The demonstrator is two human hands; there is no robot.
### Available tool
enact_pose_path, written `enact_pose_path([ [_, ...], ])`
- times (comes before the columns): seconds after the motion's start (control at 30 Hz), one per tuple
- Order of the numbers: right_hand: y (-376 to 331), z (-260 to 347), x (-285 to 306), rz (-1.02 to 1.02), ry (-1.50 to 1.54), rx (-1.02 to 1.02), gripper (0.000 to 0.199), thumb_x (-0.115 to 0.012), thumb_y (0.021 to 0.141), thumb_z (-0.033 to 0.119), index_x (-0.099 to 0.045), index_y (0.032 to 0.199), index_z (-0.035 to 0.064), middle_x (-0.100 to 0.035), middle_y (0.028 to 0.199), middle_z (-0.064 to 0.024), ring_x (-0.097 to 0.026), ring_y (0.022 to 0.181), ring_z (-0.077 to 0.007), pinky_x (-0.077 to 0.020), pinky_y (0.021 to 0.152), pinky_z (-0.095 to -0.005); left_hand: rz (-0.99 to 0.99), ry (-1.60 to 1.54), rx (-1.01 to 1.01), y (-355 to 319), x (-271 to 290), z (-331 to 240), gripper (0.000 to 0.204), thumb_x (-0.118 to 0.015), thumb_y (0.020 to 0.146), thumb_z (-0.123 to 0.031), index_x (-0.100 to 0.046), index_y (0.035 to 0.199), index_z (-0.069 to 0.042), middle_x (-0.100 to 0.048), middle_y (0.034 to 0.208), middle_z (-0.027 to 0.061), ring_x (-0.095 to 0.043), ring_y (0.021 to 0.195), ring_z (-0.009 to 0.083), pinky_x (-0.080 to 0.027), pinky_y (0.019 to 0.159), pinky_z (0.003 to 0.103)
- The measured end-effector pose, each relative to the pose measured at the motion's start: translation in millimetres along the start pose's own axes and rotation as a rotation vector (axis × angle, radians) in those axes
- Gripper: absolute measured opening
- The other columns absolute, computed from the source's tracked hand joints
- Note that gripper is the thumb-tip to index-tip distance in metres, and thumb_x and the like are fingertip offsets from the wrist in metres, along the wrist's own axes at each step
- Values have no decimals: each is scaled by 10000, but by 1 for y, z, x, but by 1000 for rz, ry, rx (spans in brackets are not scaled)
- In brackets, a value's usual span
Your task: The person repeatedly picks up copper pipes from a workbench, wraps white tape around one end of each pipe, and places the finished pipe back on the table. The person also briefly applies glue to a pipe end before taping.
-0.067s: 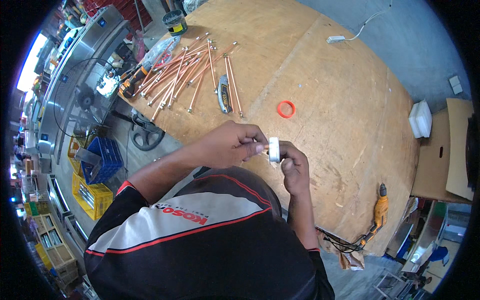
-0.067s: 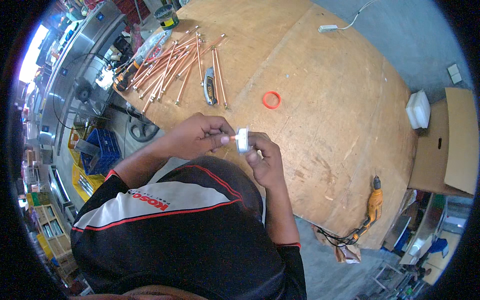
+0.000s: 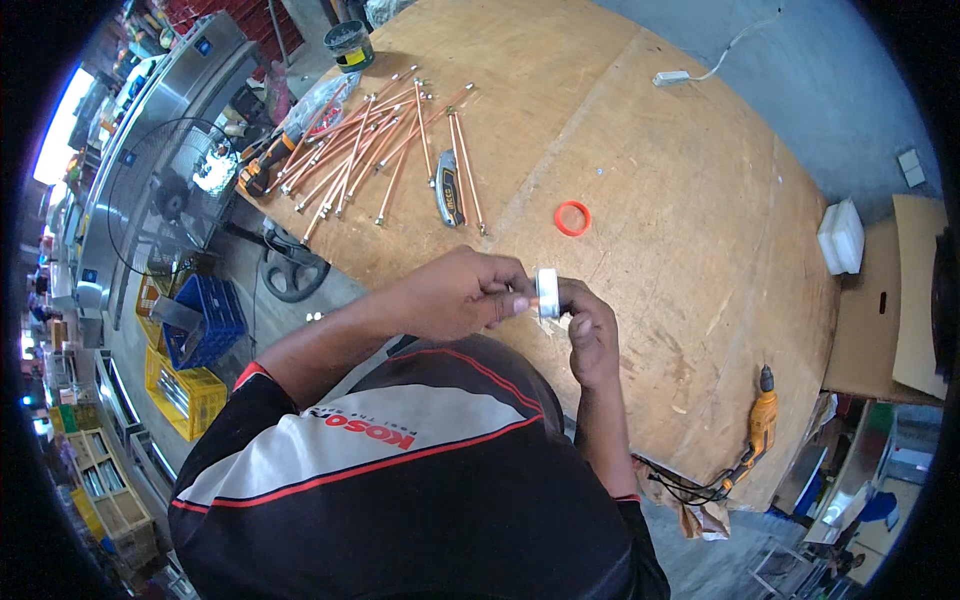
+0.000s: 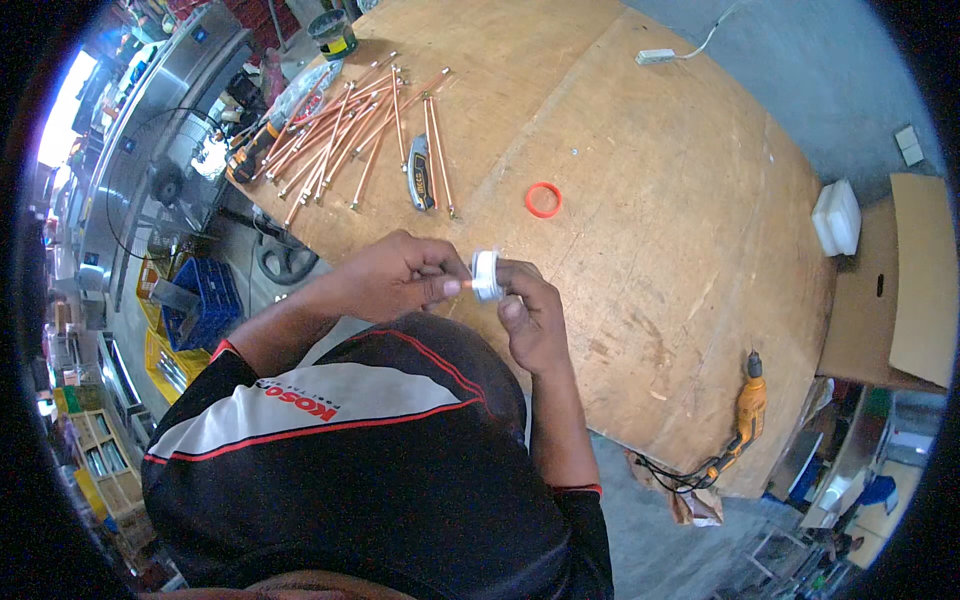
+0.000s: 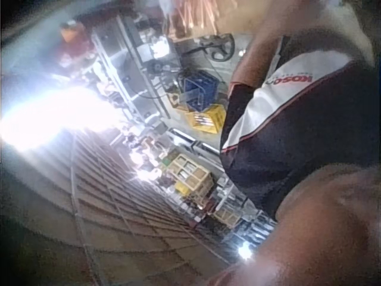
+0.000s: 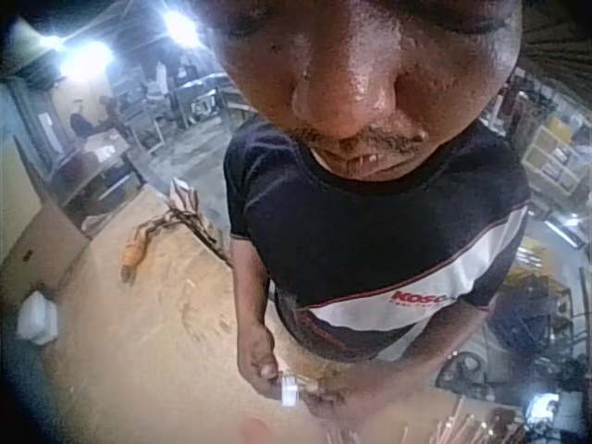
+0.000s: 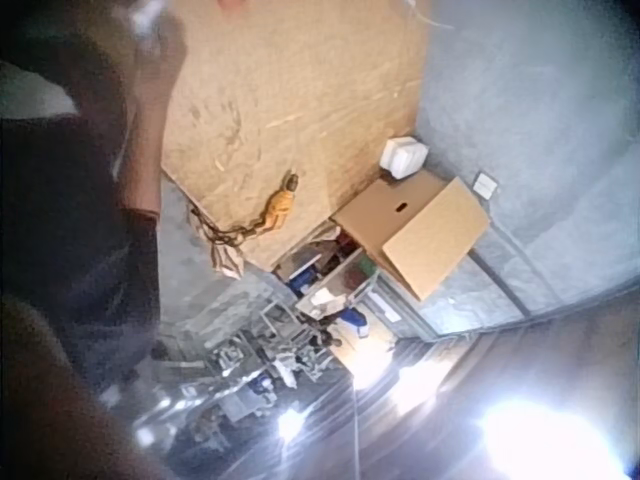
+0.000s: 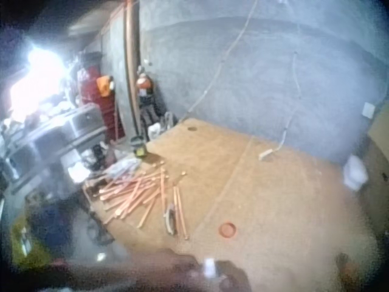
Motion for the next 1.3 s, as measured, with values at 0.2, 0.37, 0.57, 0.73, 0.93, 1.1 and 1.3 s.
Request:
enact_pose_path([
  [0.2,13,17,-4,80,145,25,844,-508,850,744,-655,1093,-51,-656,1172,-202,-552,1192,-319,-358,1068,-458,102,239,55,7,-7,2,224,-626,942,-207,-657,1023,-1,-683,765,151,-666,685,272,-488,640,421],
  [0.37,8,35,-8,176,-16,120,661,-589,843,632,-672,1020,1,-680,1096,-163,-500,1246,-346,-281,1128,-509,-152,33,109,7,5,18,212,-613,958,-191,-655,1036,1,-639,689,106,-600,629,159,-465,590,343],
  [0.57,0,25,-5,84,-107,147,576,-678,805,581,-679,924,17,-700,1019,-131,-547,1164,-349,-294,1105,-519,-186,-117,53,4,8,7,206,-583,993,-177,-638,1060,9,-590,672,41,-517,614,83,-415,558,281],
  [0.73,-3,21,-3,5,-85,149,480,-790,750,471,-683,866,19,-706,960,-114,-593,1069,-309,-427,964,-456,-146,-229,104,2,6,4,208,-561,1008,-168,-624,1079,18,-560,687,1,-495,623,63,-393,549,258],
  [0.93,-2,21,-2,-26,-154,160,323,-833,704,280,-672,826,28,-704,941,-107,-614,992,-296,-488,844,-397,-144,-356,85,-1,4,5,225,-561,1017,-199,-616,1070,13,-545,694,-12,-481,624,53,-385,543,247],
  [1.1,3,32,-3,-19,-331,267,238,-770,652,164,-661,824,40,-702,939,-102,-614,982,-324,-490,847,-406,-96,-346,21,-6,6,3,227,-574,1015,-216,-614,1038,6,-549,701,-13,-483,623,54,-389,544,246],
  [1.3,4,34,-3,-36,-414,203,239,-730,630,91,-654,849,33,-697,998,-140,-596,1107,-372,-451,969,-464,55,-123,-42,-8,5,-8,203,-595,995,-197,-621,1038,-1,-549,688,5,-521,634,78,-427,573,271],
])
Point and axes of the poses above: each hand's wrist, its own y-axis towards the middle knuckle, its own x-axis out of the back of the hand, z = x × y, the point moved 3 cm from there along y, towards the middle knuckle
